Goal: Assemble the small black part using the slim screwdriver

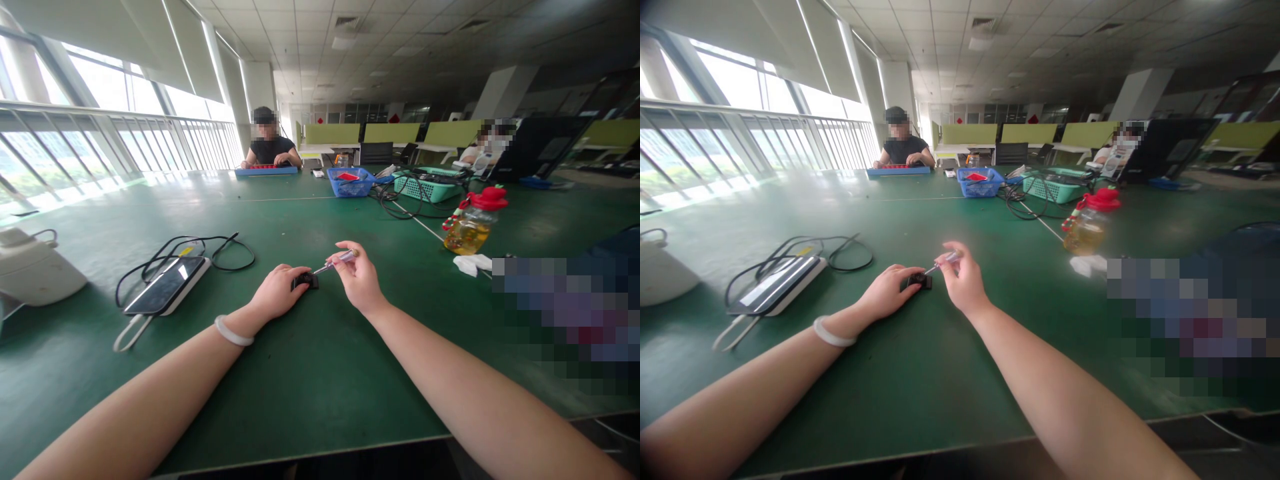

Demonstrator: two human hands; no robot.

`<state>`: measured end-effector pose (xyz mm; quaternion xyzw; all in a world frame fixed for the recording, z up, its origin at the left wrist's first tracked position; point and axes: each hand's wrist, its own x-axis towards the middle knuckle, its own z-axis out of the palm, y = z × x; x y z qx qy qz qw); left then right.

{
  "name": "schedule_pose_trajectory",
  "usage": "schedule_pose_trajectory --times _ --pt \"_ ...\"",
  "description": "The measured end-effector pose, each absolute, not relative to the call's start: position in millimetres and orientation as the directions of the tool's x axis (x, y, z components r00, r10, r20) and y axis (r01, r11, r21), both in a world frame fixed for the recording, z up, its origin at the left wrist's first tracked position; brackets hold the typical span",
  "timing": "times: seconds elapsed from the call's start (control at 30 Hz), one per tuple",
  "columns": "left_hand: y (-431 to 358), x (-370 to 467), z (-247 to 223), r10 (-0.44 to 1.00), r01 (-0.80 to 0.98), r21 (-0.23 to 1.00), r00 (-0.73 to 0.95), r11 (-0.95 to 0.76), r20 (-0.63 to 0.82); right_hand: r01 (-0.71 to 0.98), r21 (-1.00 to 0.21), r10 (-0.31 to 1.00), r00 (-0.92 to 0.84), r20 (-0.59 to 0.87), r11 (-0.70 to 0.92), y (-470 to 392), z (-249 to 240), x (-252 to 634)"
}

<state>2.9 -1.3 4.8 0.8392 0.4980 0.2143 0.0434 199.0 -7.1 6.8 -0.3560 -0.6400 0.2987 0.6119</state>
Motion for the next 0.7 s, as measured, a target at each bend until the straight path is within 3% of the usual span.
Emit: schedule_pose_trajectory --times 0.7 --pt "-1 2 4 0.845 0.807 0.288 0.424 -0.516 0.326 0.204 -0.671 0.701 -0.208 0.682 0.713 -20 16 199"
